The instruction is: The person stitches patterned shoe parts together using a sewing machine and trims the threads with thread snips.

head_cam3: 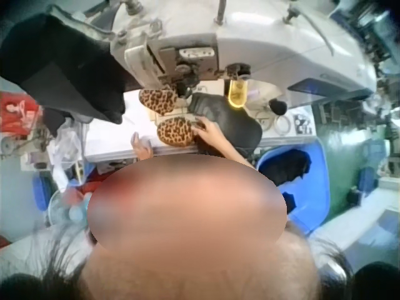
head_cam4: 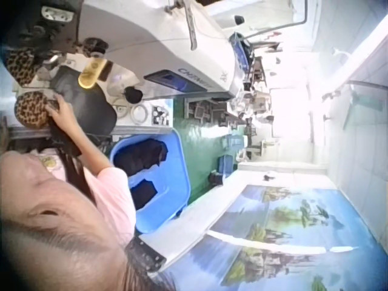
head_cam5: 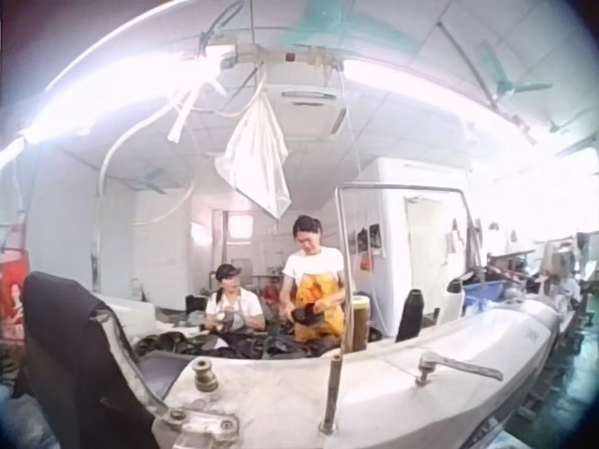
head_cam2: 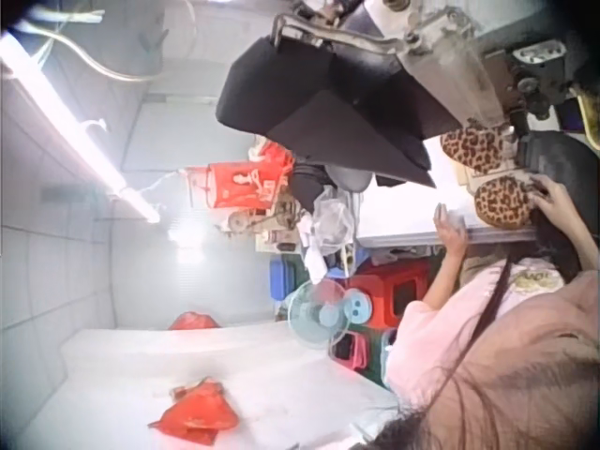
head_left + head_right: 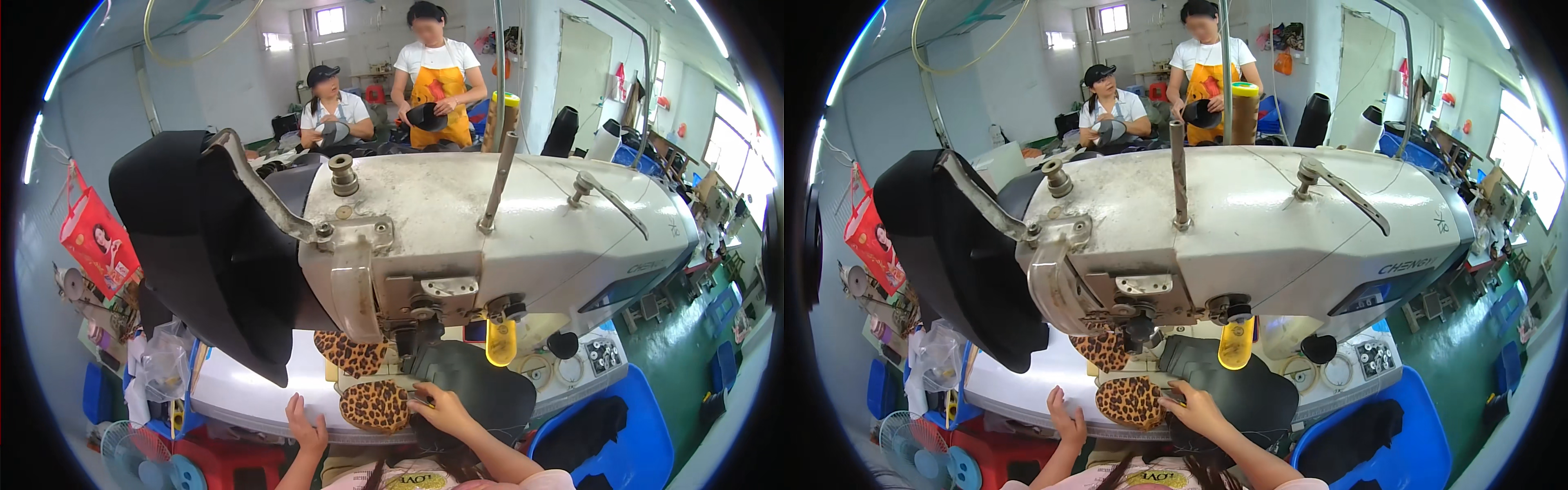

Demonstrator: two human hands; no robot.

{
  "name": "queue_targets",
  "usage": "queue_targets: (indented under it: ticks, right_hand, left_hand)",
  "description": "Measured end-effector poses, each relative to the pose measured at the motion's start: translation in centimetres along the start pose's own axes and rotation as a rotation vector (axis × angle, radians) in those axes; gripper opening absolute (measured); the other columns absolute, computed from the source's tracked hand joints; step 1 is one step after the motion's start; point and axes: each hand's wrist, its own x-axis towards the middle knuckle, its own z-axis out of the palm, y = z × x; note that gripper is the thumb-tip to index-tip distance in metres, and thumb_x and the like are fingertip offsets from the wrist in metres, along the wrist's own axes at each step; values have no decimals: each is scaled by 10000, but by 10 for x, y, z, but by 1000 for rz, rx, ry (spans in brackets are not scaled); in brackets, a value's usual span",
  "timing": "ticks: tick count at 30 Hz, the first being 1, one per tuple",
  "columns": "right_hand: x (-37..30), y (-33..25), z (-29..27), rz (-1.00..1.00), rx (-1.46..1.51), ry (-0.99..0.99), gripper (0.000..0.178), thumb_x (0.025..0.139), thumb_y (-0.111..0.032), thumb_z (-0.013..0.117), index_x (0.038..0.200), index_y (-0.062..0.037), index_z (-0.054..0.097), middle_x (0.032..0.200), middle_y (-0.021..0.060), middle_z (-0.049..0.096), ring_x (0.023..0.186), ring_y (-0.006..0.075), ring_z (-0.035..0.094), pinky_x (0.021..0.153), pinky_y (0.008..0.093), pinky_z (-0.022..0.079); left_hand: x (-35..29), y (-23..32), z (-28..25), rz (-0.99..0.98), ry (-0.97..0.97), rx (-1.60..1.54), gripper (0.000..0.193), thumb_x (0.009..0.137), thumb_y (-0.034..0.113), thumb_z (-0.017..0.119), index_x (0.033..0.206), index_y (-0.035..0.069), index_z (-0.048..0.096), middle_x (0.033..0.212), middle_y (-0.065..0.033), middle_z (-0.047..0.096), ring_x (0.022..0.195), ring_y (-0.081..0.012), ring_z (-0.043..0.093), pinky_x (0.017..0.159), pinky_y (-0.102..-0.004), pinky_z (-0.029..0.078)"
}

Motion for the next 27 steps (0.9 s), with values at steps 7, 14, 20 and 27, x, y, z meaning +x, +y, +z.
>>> queue_targets:
  ticks: [7,14,20,27]
  right_hand:
    - [6,-3,-3,63,-58,-82,535,792,-409,564,1097,26,502,946,250,590,894,392,572,783,414,451]
    - [12,-1,-1,-8,-18,-113,529,791,-400,568,1088,33,505,954,259,584,900,388,571,776,406,458]
    - [13,-4,3,11,-35,-48,517,795,-392,567,1072,43,520,968,258,583,902,370,581,781,390,462]
    - [11,-9,17,121,-23,107,497,792,-393,574,1044,34,546,888,254,605,878,343,600,759,373,468]
  left_hand:
    - [-1,2,3,-33,93,55,497,754,153,534,1173,-52,362,1152,-264,410,1010,-410,434,846,-439,379]
    - [-3,2,5,-35,133,11,441,739,90,521,1139,-52,406,1119,-233,435,913,-339,482,746,-362,429]
    - [-8,-3,6,-83,141,-6,368,732,86,557,1062,-43,457,1040,-236,487,922,-381,496,775,-404,423]
    - [-3,-2,4,-72,117,-50,240,721,62,567,938,-33,532,957,-223,525,857,-376,524,759,-409,427]
